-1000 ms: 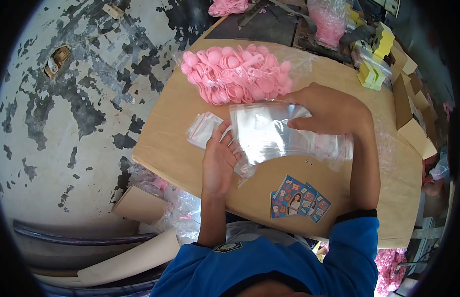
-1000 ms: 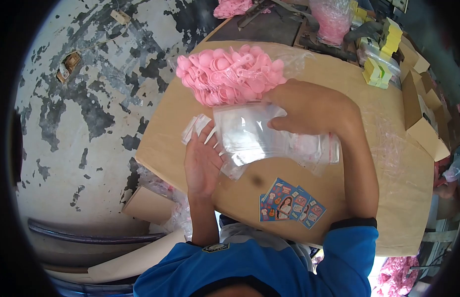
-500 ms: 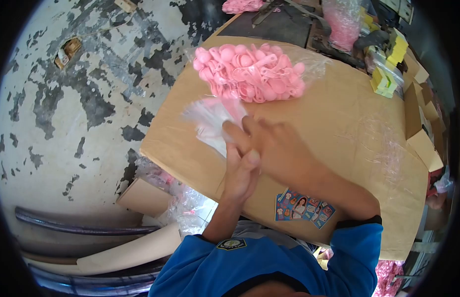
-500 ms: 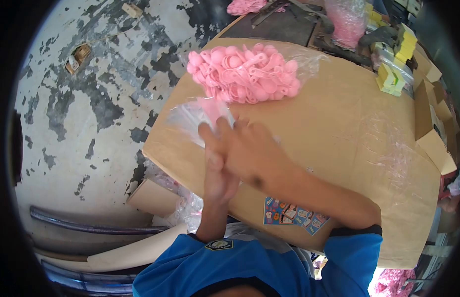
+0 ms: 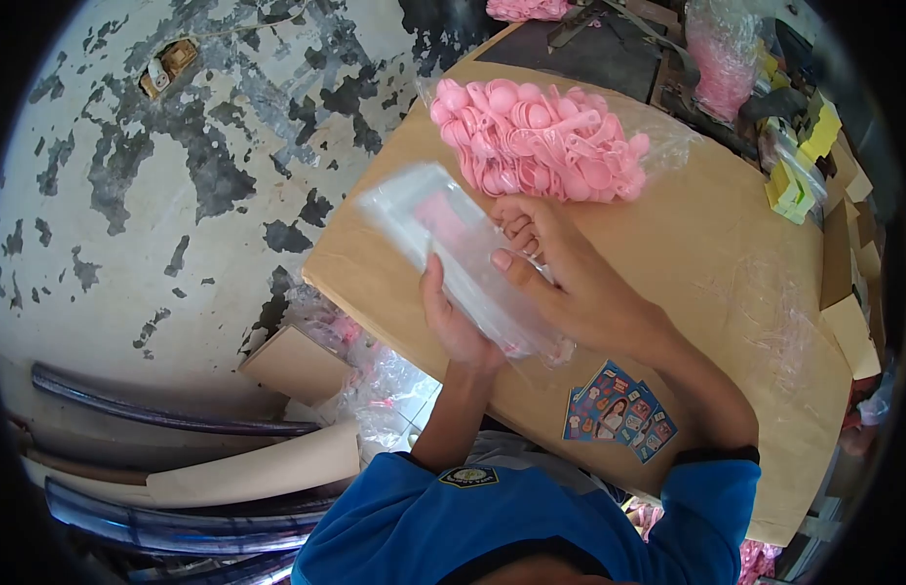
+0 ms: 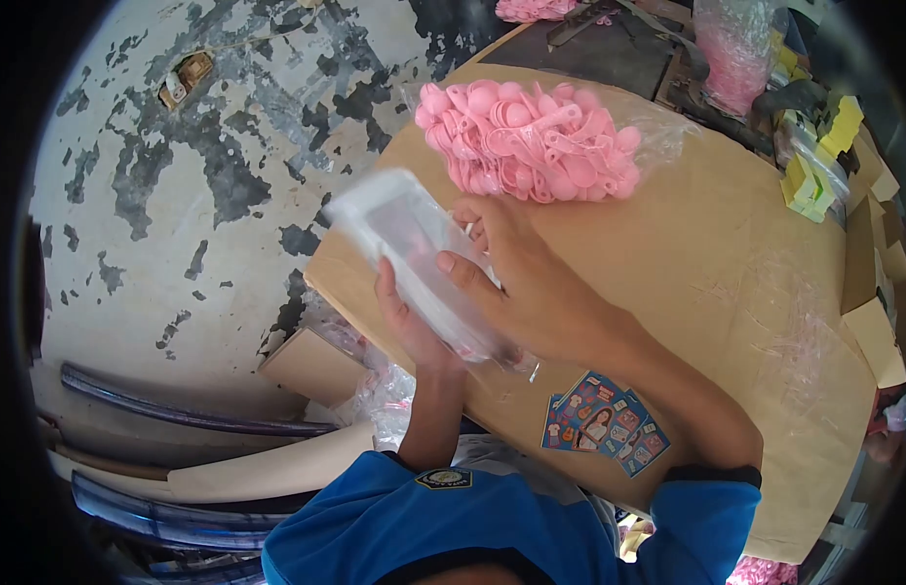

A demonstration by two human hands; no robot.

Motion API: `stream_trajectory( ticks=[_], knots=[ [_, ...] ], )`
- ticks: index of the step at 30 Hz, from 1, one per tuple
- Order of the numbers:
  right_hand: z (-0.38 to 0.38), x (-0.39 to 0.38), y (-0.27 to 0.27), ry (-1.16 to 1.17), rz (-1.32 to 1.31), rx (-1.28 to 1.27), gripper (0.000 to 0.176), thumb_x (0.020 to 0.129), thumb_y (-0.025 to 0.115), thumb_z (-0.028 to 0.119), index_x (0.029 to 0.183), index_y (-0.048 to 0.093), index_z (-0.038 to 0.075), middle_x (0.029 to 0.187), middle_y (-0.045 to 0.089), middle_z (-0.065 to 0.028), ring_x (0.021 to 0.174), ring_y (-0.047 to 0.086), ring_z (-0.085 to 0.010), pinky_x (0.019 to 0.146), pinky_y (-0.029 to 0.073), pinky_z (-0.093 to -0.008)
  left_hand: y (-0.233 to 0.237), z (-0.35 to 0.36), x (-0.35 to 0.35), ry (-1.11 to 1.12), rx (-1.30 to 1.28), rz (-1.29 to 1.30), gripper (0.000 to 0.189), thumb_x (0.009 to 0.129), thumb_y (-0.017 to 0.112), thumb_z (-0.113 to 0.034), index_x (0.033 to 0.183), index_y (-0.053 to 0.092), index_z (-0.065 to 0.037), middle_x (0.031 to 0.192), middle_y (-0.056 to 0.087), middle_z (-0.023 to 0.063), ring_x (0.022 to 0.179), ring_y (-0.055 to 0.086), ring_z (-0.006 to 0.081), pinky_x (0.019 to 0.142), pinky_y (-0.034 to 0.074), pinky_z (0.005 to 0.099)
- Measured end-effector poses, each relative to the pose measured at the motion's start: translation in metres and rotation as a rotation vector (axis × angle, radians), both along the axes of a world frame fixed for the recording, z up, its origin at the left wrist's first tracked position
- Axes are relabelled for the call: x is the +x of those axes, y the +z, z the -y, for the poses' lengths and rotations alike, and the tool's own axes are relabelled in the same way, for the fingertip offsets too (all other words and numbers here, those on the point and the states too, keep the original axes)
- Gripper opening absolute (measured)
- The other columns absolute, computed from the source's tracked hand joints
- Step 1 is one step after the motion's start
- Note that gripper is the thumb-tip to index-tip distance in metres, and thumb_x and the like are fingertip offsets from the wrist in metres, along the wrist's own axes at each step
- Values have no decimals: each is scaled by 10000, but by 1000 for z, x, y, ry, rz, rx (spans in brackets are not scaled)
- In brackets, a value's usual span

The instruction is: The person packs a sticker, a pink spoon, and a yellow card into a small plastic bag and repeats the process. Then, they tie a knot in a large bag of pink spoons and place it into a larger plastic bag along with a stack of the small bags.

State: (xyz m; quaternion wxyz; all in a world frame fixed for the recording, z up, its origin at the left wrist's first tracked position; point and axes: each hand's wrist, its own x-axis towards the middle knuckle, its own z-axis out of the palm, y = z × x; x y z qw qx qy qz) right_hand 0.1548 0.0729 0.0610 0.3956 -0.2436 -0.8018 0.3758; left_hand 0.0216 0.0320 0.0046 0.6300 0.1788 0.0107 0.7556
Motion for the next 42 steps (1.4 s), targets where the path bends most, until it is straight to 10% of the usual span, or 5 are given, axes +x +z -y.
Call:
stream_trajectory(
  ticks=[6,12,20,27,42],
  knots=[
    [-11,-3,-25,-275,207,334,475,1042,450,317,1352,379,-35,1261,480,-250,1124,563,-329,950,470,-413,0,-9,-2,14,-135,-62,576,987,383,-452,1369,422,-23,1281,543,120,1120,549,236,983,448,394],
    [-4,-1,-6,146,242,-749,460,1019,533,332,1330,447,3,974,651,-126,844,618,-128,709,511,-272,-1,-10,-15,94,70,-335,671,931,436,-474,1391,377,10,1310,529,161,1119,541,253,986,444,398],
    [-12,-2,-15,203,151,-535,448,930,661,404,1097,632,-11,739,630,-51,552,578,-94,480,451,-265,26,-8,-29,299,147,-530,811,906,431,-525,1500,225,-12,1441,363,307,1175,553,424,1050,395,602],
    [-6,1,13,253,310,-675,374,1013,533,384,1092,598,24,629,532,17,490,505,-48,429,405,-231,29,-10,-40,491,-26,-212,565,940,447,-451,1454,383,-225,1292,483,258,990,563,312,941,455,506],
    [-11,2,-12,285,278,-602,466,968,602,425,1168,565,6,705,591,-1,512,547,-53,431,436,-212,14,-16,-38,318,-17,-105,454,951,434,-530,1047,526,-96,1229,529,247,1029,580,332,1027,430,483]
  ],
)
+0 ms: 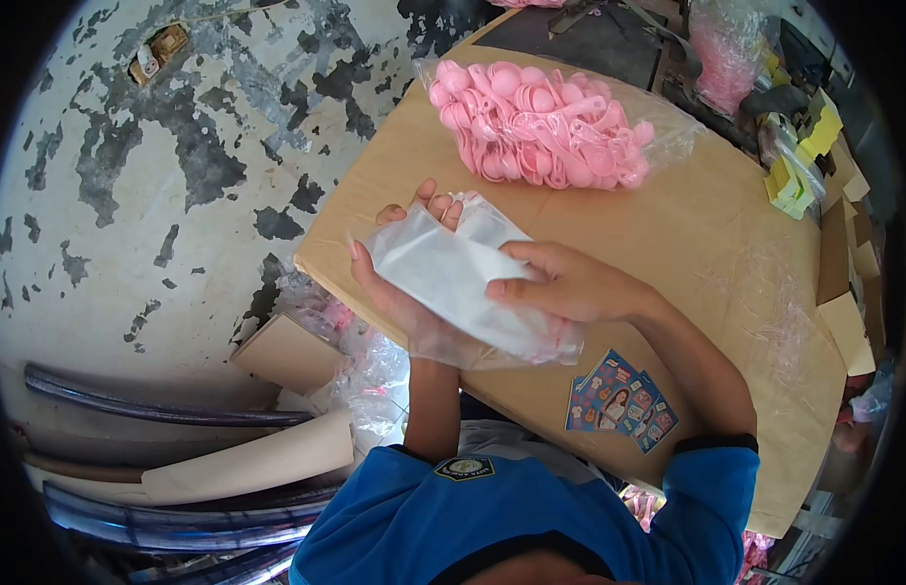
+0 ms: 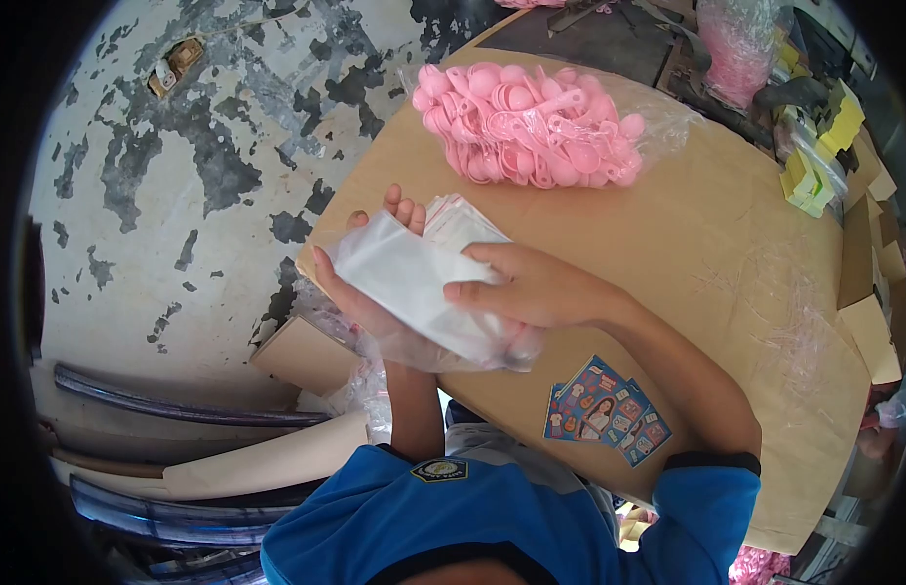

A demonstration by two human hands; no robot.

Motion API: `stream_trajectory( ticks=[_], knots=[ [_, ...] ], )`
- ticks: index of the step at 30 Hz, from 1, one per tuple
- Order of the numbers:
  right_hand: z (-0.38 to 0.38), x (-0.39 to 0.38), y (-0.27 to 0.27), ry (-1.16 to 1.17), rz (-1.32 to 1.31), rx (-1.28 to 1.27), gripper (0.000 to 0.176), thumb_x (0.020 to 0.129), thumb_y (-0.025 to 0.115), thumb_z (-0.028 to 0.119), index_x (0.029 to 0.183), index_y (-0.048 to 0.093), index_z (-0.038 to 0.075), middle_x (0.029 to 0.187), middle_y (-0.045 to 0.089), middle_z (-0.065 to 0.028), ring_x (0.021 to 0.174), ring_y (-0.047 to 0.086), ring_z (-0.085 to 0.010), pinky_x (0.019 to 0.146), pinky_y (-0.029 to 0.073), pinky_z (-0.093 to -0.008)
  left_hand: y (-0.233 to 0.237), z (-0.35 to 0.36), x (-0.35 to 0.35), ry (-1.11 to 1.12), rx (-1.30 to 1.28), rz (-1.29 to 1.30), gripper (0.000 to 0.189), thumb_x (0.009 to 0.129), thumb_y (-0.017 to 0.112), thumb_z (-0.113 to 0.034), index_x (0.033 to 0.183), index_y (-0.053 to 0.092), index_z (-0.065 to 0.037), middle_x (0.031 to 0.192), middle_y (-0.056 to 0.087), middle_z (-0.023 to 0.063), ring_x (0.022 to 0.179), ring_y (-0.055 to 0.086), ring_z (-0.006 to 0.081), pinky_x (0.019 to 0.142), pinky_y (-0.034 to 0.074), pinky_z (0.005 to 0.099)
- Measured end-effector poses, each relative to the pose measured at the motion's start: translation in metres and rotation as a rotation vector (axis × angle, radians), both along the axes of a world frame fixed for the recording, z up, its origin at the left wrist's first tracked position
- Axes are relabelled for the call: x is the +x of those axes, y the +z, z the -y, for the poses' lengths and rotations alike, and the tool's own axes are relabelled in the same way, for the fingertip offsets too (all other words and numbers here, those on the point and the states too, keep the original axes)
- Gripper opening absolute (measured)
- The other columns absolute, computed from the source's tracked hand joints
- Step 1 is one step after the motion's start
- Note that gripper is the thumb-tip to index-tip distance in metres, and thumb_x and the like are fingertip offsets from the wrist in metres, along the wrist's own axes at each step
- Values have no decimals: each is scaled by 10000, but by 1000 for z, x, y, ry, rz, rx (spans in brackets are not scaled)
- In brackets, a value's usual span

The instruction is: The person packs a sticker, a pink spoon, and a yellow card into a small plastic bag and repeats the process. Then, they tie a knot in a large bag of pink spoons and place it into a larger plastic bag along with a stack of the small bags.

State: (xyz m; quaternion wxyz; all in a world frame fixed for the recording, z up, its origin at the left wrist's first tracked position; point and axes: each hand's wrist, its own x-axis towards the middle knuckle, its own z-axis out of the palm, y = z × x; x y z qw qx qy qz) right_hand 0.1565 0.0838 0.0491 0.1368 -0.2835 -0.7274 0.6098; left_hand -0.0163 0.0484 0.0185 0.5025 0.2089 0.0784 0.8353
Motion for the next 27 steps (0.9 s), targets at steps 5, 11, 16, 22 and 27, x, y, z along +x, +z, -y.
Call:
stream_trajectory(
  ticks=[5,11,16,22,27],
  knots=[
    [3,2,18,-101,-158,-87,425,970,609,366,1206,580,14,748,633,-34,518,564,-73,431,443,-246,11,-8,-14,-26,60,-251,494,977,417,-499,1206,524,-74,1271,511,286,1158,518,392,1044,393,499],
    [-24,4,-50,-241,36,616,488,950,613,352,1259,525,-15,895,677,-226,783,688,-341,697,528,-457,-14,-27,-72,286,-403,-721,550,1016,470,-406,1391,456,-3,1337,540,164,1222,532,243,1039,419,373],
    [-12,2,-28,-229,460,608,466,948,597,384,1234,574,16,1043,652,-253,973,640,-389,837,489,-476,-52,4,-58,426,-505,-1028,491,955,632,-262,1345,510,9,1279,555,180,1198,533,243,1053,390,374],
    [-3,2,-17,-246,602,744,463,982,525,411,1227,576,21,1143,575,-213,1013,617,-386,877,479,-477,-66,33,-33,507,-689,-1551,522,891,721,-193,1335,514,-10,1003,642,112,896,579,158,833,460,304],
    [-4,15,-7,-221,600,773,391,990,516,360,1211,591,46,1115,593,-206,1017,616,-381,879,483,-461,-57,28,-34,291,-630,-1264,496,900,708,-163,1326,506,-7,726,603,21,626,480,80,587,404,246]
  ],
)
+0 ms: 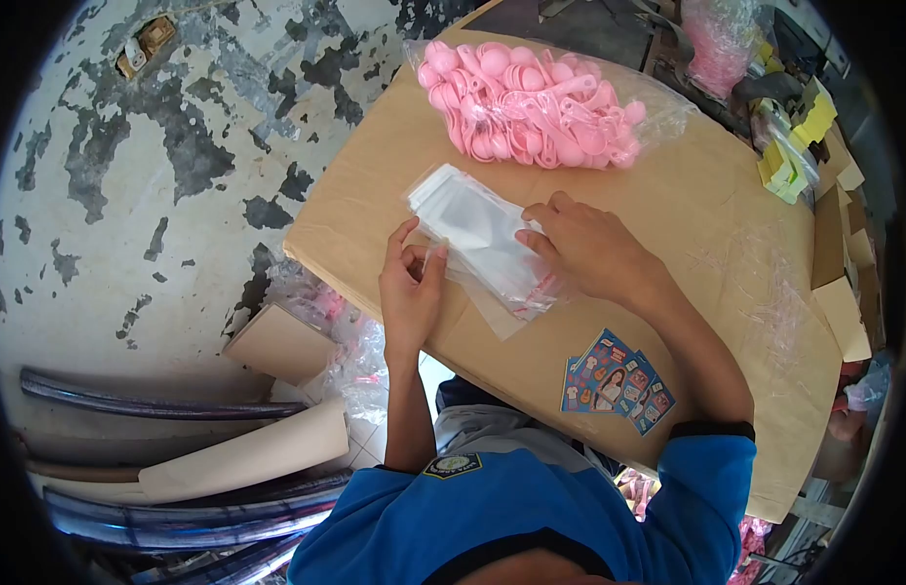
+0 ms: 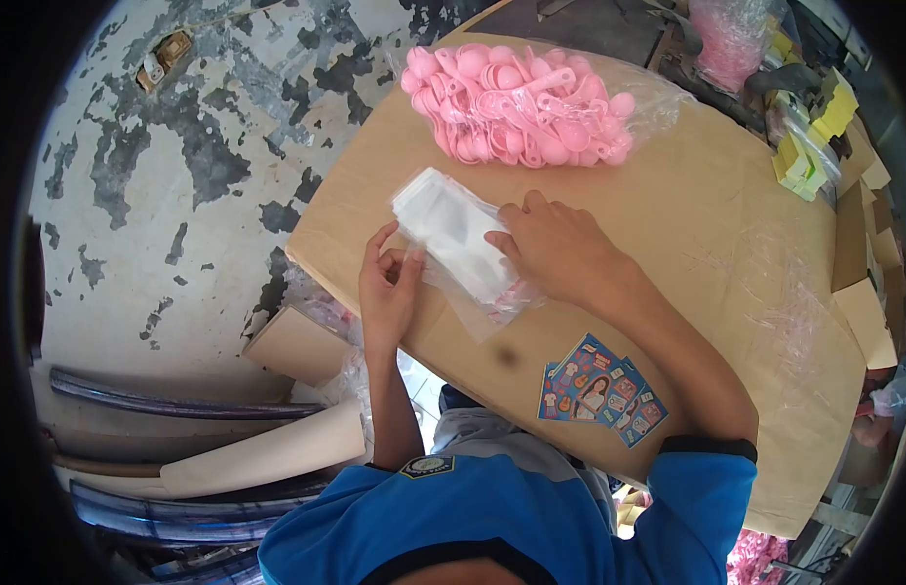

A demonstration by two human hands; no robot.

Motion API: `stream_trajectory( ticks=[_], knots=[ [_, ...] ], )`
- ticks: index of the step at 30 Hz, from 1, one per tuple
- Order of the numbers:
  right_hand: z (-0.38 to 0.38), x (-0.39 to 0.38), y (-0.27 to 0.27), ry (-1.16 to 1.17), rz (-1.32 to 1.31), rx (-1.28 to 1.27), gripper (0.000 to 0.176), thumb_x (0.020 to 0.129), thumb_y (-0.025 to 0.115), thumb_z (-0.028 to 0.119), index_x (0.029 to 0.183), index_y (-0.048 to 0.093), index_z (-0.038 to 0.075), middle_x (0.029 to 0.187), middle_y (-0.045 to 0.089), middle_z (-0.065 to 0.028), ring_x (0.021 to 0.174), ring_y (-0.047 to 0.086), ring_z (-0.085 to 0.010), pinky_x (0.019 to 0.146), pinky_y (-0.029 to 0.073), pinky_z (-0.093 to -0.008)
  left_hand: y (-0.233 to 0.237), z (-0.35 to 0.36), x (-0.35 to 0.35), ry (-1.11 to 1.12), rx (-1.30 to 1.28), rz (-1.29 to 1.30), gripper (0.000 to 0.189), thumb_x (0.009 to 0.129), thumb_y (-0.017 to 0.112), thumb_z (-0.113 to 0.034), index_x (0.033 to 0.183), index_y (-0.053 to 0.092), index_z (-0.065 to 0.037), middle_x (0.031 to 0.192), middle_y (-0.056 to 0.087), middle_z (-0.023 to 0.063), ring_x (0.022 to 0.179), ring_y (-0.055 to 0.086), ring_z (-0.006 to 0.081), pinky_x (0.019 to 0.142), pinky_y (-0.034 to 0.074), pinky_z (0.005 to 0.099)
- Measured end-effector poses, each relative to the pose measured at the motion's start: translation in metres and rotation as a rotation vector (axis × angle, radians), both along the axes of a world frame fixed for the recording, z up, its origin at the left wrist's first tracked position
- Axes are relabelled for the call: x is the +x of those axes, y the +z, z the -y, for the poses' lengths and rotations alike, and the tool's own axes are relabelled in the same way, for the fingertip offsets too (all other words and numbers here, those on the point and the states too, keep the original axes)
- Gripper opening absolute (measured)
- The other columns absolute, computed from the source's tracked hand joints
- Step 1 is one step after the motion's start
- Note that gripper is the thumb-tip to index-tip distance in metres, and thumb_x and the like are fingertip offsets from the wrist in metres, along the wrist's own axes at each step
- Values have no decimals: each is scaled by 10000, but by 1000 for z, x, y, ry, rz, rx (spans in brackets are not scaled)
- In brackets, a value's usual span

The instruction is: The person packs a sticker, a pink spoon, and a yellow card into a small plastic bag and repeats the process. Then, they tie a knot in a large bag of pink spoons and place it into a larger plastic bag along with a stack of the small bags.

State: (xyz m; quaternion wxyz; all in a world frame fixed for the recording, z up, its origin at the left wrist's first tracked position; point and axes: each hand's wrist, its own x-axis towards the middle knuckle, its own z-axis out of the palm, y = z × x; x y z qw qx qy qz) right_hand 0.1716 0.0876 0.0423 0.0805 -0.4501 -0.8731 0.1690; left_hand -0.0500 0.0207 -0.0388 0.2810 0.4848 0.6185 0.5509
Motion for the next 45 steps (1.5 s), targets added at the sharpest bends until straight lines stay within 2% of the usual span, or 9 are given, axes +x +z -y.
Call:
stream_trajectory(
  ticks=[7,13,15,19,22,28,32,35,45],
  knots=[
    [-27,50,35,-37,-208,195,245,935,544,164,1110,643,24,894,682,-159,820,656,-324,749,518,-419,14,-12,-10,111,58,-261,445,908,686,-158,1312,539,-43,801,591,22,596,453,84,561,395,249],
    [-58,128,120,-351,-647,216,242,952,522,175,1110,665,59,833,647,12,700,517,-65,601,437,-243,80,-60,-19,-53,333,-492,305,883,705,-155,1161,648,-46,950,623,92,845,571,195,747,456,319],
    [-85,157,122,-352,-758,236,265,952,519,228,1107,669,75,837,649,7,657,504,-67,580,434,-239,119,-84,-11,-154,408,-644,313,887,708,-183,1163,648,-48,1032,630,113,954,590,225,831,465,341],
    [-150,205,50,-415,-652,73,267,902,574,236,1088,671,71,844,658,-7,609,569,-98,518,468,-271,149,-169,-18,-358,421,-891,447,872,735,-290,1246,609,-80,1156,609,145,1136,544,278,1012,405,373],
    [-177,201,1,-292,-259,-178,240,844,545,112,1026,677,31,808,660,-36,652,625,-124,559,514,-299,136,-237,-37,-529,130,-1028,596,848,767,-325,1334,533,-73,1280,552,139,1192,524,265,1062,385,349],
    [-182,184,-16,-256,-399,-167,260,803,529,59,1011,675,3,749,647,-66,666,639,-143,624,533,-309,110,-255,-28,-758,185,-366,560,856,770,-278,1298,534,-28,1211,583,117,1112,557,206,988,442,325],
    [-205,169,-86,-135,-336,179,261,805,605,202,964,708,22,842,704,-173,713,687,-284,686,546,-422,74,-274,-46,-572,243,-242,386,931,675,-235,1233,562,-24,1110,611,66,1015,548,138,902,452,274],
    [-177,125,-72,-583,-80,334,246,809,603,238,904,723,45,880,706,-201,780,691,-364,731,541,-489,57,-288,-52,-486,324,-225,316,982,579,-239,1217,576,-27,1108,614,70,996,545,136,886,448,279],
    [-170,108,-71,-598,73,369,211,803,607,239,873,706,66,851,701,-200,805,689,-377,738,538,-502,31,-312,-55,-626,368,14,443,1051,360,-317,1289,520,20,1252,582,115,1162,553,191,1024,412,315]
  ],
)
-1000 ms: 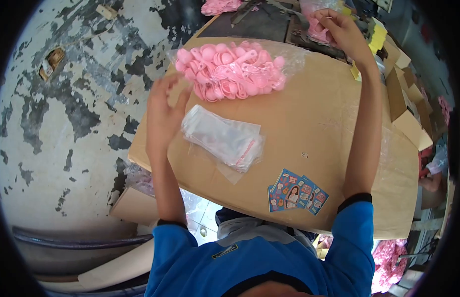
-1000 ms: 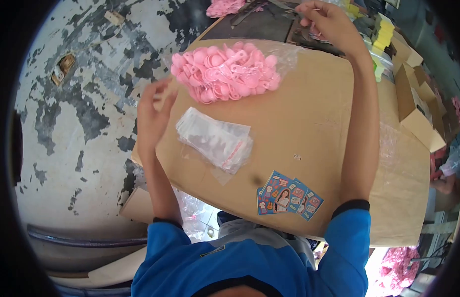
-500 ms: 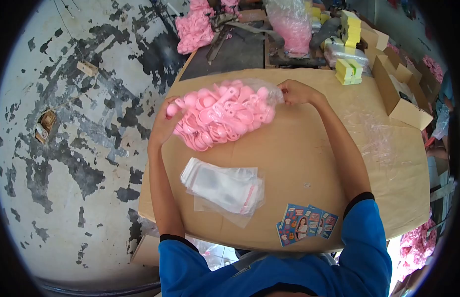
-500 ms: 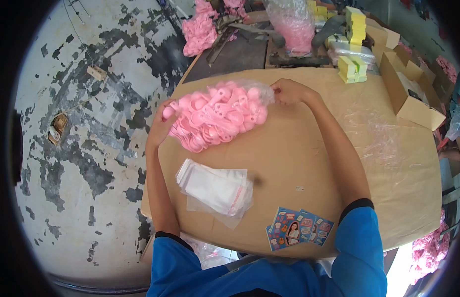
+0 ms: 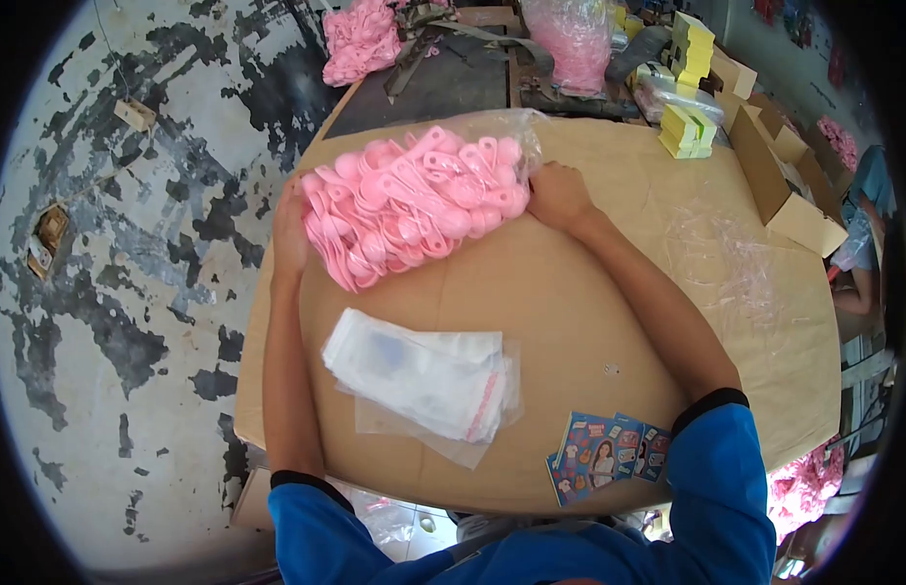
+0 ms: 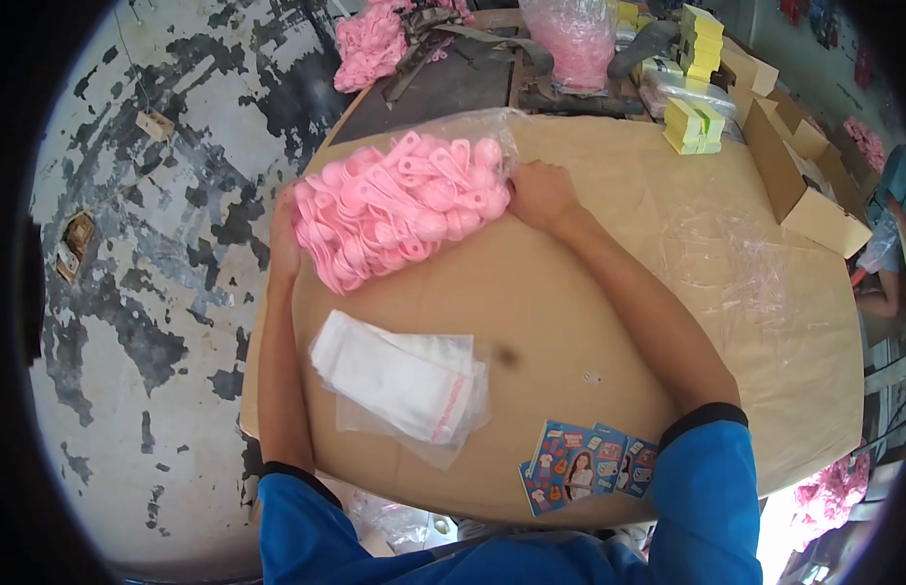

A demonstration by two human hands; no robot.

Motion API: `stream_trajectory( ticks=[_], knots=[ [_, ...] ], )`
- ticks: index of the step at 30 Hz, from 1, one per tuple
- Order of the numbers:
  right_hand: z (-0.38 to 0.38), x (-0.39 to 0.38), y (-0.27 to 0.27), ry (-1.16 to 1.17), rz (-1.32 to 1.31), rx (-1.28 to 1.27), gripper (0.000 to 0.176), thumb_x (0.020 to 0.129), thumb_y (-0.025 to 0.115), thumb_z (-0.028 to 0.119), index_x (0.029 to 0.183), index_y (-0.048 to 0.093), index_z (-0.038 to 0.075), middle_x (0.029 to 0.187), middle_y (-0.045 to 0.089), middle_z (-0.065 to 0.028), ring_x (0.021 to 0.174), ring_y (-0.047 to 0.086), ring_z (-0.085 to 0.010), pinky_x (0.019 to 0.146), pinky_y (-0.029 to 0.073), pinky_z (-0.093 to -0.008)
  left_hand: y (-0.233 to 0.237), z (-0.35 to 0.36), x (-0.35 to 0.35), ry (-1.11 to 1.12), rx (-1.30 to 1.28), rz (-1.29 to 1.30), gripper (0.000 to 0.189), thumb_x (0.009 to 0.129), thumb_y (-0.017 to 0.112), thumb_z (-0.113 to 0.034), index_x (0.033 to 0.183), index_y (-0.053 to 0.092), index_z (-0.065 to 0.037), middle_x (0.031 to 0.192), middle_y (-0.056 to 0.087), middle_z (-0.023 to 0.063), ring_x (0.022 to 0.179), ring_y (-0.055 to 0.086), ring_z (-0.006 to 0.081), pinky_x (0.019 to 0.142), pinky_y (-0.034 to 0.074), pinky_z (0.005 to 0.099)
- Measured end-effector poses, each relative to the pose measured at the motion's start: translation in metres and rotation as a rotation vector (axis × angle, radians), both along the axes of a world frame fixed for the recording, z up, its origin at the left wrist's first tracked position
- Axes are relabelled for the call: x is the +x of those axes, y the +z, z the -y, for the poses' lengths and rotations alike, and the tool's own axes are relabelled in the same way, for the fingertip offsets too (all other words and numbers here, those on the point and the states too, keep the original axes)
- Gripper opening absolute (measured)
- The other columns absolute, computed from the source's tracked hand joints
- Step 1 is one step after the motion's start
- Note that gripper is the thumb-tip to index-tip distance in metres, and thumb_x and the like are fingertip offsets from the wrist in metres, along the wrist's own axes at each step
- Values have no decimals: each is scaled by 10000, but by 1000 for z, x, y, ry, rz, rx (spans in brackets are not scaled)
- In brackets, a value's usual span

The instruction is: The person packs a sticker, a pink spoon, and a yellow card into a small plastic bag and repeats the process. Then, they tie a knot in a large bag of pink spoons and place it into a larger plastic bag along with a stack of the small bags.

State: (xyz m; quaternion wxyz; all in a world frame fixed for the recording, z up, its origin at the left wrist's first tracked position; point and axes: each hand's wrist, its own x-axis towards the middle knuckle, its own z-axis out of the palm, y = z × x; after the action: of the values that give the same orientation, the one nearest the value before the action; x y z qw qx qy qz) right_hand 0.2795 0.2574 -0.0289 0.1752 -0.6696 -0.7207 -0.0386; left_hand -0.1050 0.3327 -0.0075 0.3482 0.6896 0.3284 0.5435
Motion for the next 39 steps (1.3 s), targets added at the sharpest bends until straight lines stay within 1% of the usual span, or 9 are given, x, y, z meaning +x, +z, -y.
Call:
stream_trajectory(
  ticks=[15,18,20,21,24,27,30,33,39],
  knots=[
    [-3,0,4,118,36,34,276,852,582,225,1029,653,25,1038,699,-208,934,694,-351,799,552,-471,-2,13,10,-162,-136,-39,595,1062,296,-456,1472,342,-27,1449,448,136,1324,450,237,1130,322,358],
    [-7,5,9,185,-3,-1,274,857,585,211,1030,645,7,1037,691,-224,947,687,-362,830,548,-466,-5,13,6,-123,-209,-64,633,1048,347,-476,1495,283,-32,1501,370,139,1363,412,243,1141,315,355],
    [-7,7,15,128,-200,162,234,843,576,159,988,644,-10,935,692,-223,891,686,-377,790,544,-462,2,33,12,23,-319,-87,665,1040,377,-487,1506,246,-31,1529,322,139,1389,382,245,1143,318,355],
    [-8,8,20,101,-296,245,214,835,571,133,967,643,-19,884,692,-222,863,685,-384,770,542,-461,2,33,5,-82,-322,-107,742,1029,410,-498,1529,159,-12,1575,236,140,1408,358,245,1140,330,351],
    [-6,23,40,264,-524,277,192,830,577,92,976,619,-25,828,682,-200,782,677,-344,732,528,-424,-23,-6,-30,-185,-370,-116,731,1034,410,-481,1527,193,14,1570,269,148,1405,362,237,1128,346,348],
    [-18,26,36,483,-621,289,214,830,601,75,1022,625,-15,827,677,-165,719,649,-295,708,517,-391,6,36,5,-214,-346,-167,679,1046,403,-443,1504,269,39,1540,344,155,1381,399,228,1113,360,332],
    [-16,18,44,532,-700,330,269,812,619,135,1038,632,-11,968,676,-210,900,655,-358,831,521,-405,-14,2,-12,-81,-228,-145,594,1057,389,-410,1438,408,45,1437,486,151,1302,489,220,1073,398,326],
    [-16,7,44,761,-478,597,299,839,630,77,1131,633,12,955,646,-158,857,628,-239,745,507,-392,-7,11,-9,12,-192,-164,558,1063,378,-389,1391,473,53,1345,566,142,1190,565,202,1024,426,316],
    [-1,-31,56,980,-364,17,298,849,638,192,1071,624,-5,934,624,-137,833,578,-249,773,490,-383,-18,-24,-34,181,-78,-139,458,1067,393,-321,1235,577,64,1141,667,121,1004,618,171,893,483,299]
  ],
)
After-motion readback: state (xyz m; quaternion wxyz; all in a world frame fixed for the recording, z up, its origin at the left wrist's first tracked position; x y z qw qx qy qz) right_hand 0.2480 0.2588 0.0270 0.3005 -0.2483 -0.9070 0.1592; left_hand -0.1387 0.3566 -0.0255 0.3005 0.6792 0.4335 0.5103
